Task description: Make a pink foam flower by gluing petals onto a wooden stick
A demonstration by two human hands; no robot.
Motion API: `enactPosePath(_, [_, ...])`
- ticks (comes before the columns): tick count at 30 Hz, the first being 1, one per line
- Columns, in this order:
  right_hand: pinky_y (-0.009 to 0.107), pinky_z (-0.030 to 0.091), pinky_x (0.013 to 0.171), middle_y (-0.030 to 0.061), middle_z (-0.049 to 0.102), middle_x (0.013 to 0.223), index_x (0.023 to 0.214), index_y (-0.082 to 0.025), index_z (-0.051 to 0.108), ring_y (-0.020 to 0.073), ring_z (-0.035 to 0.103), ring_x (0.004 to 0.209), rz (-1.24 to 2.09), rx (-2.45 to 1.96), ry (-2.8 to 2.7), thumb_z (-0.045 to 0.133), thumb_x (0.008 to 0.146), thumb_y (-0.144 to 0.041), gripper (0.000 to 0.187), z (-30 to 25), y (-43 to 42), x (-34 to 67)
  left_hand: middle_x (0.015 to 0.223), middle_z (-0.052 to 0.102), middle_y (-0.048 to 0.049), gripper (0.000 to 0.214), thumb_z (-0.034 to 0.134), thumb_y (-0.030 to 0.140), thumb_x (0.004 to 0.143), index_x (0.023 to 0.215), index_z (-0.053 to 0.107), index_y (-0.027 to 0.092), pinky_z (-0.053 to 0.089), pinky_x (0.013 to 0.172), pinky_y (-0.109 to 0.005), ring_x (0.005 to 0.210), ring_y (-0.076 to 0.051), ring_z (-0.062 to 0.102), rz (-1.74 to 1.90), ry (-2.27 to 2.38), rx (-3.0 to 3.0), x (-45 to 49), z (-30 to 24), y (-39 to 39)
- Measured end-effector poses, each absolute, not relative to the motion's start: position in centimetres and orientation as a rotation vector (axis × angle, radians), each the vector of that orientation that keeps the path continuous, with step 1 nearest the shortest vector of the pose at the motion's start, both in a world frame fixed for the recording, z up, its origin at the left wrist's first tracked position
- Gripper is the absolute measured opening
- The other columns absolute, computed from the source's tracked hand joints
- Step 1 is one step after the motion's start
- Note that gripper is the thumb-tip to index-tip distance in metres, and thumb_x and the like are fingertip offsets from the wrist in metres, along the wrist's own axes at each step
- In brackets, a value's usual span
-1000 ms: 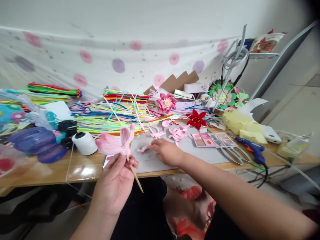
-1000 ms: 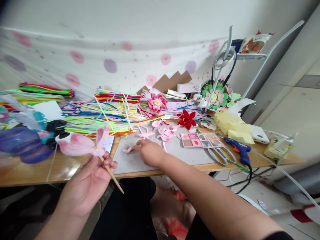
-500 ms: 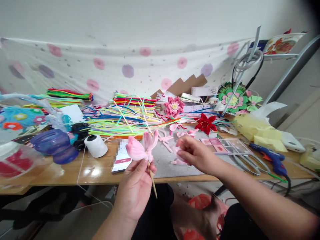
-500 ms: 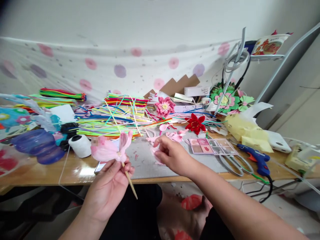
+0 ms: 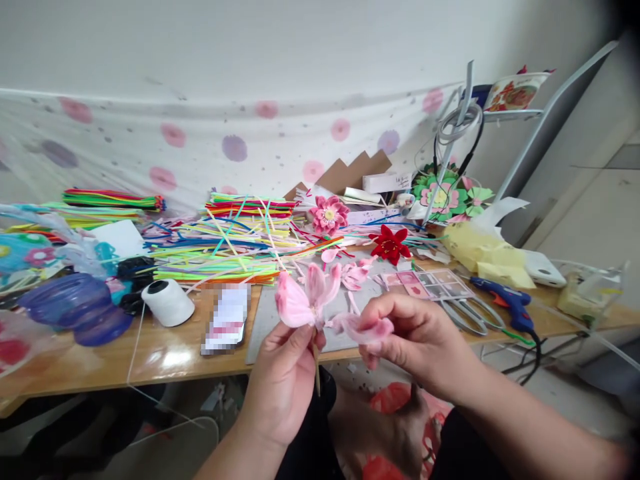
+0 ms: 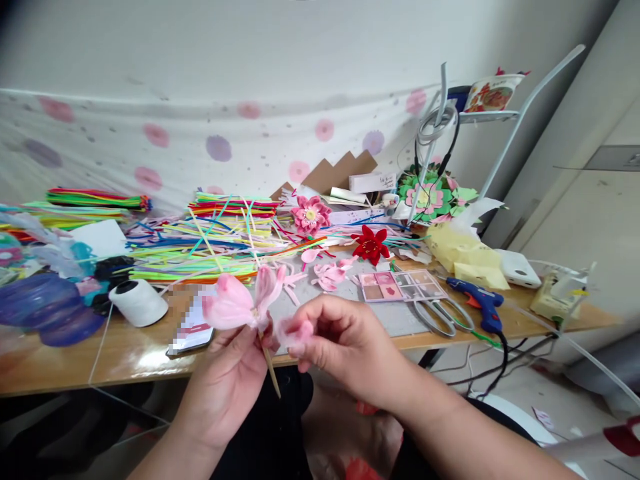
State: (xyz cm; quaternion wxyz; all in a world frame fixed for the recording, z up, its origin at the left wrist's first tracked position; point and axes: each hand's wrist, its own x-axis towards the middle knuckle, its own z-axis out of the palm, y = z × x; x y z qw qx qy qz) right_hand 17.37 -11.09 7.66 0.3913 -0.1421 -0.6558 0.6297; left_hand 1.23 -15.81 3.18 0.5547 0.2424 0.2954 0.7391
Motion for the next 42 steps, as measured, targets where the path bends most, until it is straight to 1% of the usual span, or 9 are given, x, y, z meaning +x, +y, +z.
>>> enactPosePath(3, [0.018,0.049,0.054,-0.0016,0.060,0.068,0.078,-0.018,0.053,0.0070,0.057,0.056,1.547,-0.353,-1.700,0.064,0.082,-0.024,0.012,8.0,-11.6,17.4,0.068,0.059,-0.0005,0.007,0.068,0.015,0.074,0.067,0.068,0.017,0.042,0.064,-0.023,0.067,-0.011,0.050,1.728,0.671,0.635,1.7,3.2,-16.0])
enactPosePath(6, [0.018,0.048,0.055,-0.0017,0.059,0.069,0.080,-0.018,0.053,0.0067,0.057,0.056,1.443,-0.354,-1.747,0.060,0.084,-0.023,0.010,8.3,-11.9,17.6,0.066,0.056,0.0002,0.011,0.065,0.014,0.077,0.066,0.067,0.017,0.041,0.065,-0.023,0.067,-0.011,0.048,1.718,0.661,0.680,2.0,3.3,-16.2])
enactPosePath(12, [0.019,0.049,0.057,-0.0008,0.059,0.071,0.085,-0.018,0.055,0.0075,0.057,0.059,1.357,-0.313,-1.810,0.055,0.087,-0.021,0.004,8.3,-12.2,17.5,0.068,0.056,-0.0004,0.009,0.064,0.014,0.078,0.071,0.069,0.016,0.039,0.066,-0.024,0.066,-0.011,0.046,1.704,0.643,0.740,2.3,3.3,-16.4])
enactPosePath(17, [0.021,0.049,0.059,0.0015,0.061,0.074,0.088,-0.017,0.057,0.0088,0.058,0.061,1.251,-0.330,-1.880,0.054,0.087,-0.018,0.003,8.1,-12.2,17.4,0.066,0.055,-0.0009,0.011,0.064,0.014,0.078,0.069,0.069,0.015,0.040,0.066,-0.026,0.067,-0.012,0.046,1.692,0.623,0.730,2.2,3.2,-16.5])
enactPosePath(24, [0.020,0.051,0.062,0.0031,0.064,0.079,0.092,-0.017,0.060,0.0099,0.061,0.068,1.140,-0.294,-1.937,0.053,0.086,-0.011,0.011,8.1,-12.1,17.5,0.069,0.058,-0.0024,0.007,0.065,0.016,0.077,0.072,0.070,0.015,0.042,0.065,-0.027,0.066,-0.012,0.048,1.641,0.595,0.716,2.3,3.4,-16.8])
enactPosePath(29, [0.022,0.050,0.066,0.0043,0.065,0.079,0.091,-0.016,0.059,0.0113,0.062,0.072,1.053,-0.292,-2.001,0.050,0.087,-0.010,0.011,8.1,-11.8,17.5,0.064,0.057,-0.0008,0.009,0.066,0.012,0.075,0.066,0.068,0.015,0.042,0.063,-0.024,0.064,-0.011,0.048,1.639,0.588,0.653,2.2,3.2,-16.8])
enactPosePath(36, [0.020,0.048,0.068,0.0042,0.064,0.081,0.092,-0.015,0.059,0.0102,0.060,0.074,0.840,-0.243,-2.049,0.052,0.084,-0.006,0.014,7.8,-11.8,17.2,0.062,0.057,-0.0001,0.009,0.066,0.015,0.076,0.067,0.069,0.016,0.043,0.067,-0.024,0.064,-0.010,0.049,1.655,0.620,0.638,2.0,3.0,-16.8])
enactPosePath(39, [0.023,0.048,0.070,0.0058,0.064,0.084,0.097,-0.014,0.059,0.0119,0.060,0.077,0.762,-0.195,-2.050,0.052,0.081,-0.003,0.021,7.7,-11.8,17.1,0.064,0.058,0.0002,0.006,0.068,0.015,0.074,0.068,0.069,0.016,0.043,0.065,-0.023,0.063,-0.010,0.049,1.676,0.634,0.623,2.1,3.2,-16.9])
enactPosePath(42, [0.025,0.048,0.069,0.0067,0.064,0.084,0.102,-0.015,0.059,0.0135,0.059,0.077,0.705,-0.168,-2.089,0.050,0.081,-0.002,0.026,7.8,-11.7,17.0,0.064,0.059,0.0002,0.006,0.070,0.013,0.072,0.067,0.069,0.016,0.043,0.062,-0.022,0.062,-0.009,0.049,1.704,0.649,0.611,2.1,3.5,-16.9])
